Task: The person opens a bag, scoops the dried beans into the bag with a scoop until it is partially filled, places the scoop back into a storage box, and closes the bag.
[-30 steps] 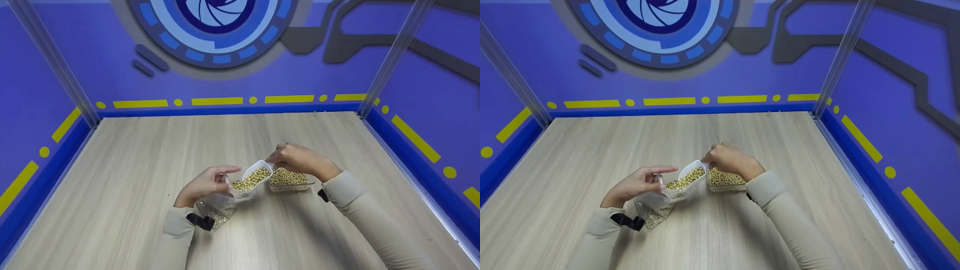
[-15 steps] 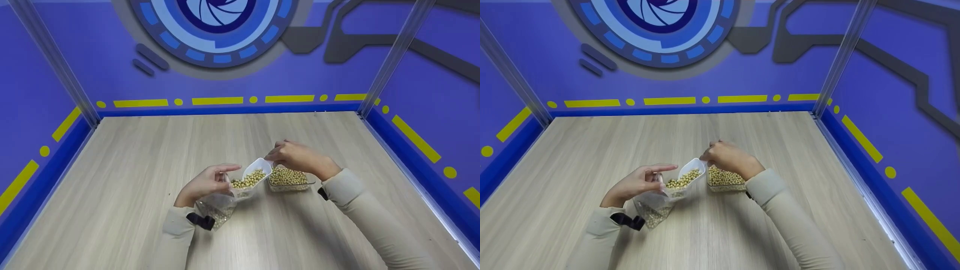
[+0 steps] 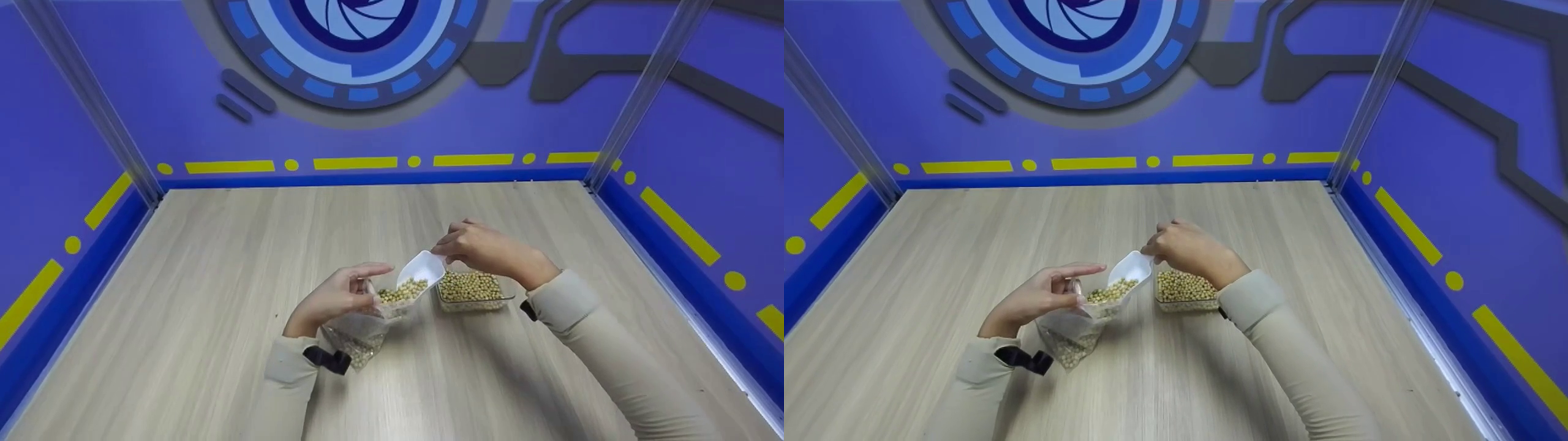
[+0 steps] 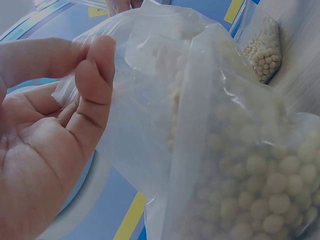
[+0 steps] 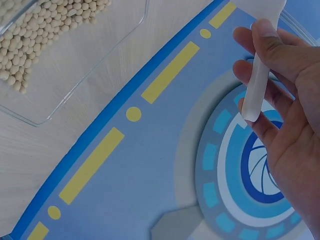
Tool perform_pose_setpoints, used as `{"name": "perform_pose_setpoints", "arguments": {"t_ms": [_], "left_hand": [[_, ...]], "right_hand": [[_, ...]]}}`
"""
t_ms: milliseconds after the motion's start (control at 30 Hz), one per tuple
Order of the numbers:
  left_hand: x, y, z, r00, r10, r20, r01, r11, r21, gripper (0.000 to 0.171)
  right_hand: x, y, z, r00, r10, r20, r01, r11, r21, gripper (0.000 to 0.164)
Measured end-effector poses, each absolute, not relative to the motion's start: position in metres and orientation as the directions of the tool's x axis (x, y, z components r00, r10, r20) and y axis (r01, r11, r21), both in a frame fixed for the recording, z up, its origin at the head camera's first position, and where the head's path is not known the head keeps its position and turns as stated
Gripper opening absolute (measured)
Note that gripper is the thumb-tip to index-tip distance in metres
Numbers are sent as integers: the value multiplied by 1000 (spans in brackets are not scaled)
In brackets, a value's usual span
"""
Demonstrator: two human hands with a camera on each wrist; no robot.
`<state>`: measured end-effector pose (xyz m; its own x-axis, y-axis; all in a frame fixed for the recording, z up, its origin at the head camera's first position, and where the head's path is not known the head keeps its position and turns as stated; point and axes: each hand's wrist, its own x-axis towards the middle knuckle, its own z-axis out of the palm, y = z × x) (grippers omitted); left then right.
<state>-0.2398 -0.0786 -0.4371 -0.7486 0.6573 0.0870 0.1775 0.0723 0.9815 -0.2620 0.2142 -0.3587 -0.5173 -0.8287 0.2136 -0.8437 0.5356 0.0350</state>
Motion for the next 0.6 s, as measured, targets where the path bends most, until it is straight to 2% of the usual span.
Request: {"name": "perform_pose_setpoints", "arguments": {"t_ms": [600], "left_hand": [[-239, -84, -433, -748, 653, 116, 212, 70, 975, 57]], "right_hand": [[-264, 216, -351, -498, -836, 229, -843, 529, 100, 33]]}}
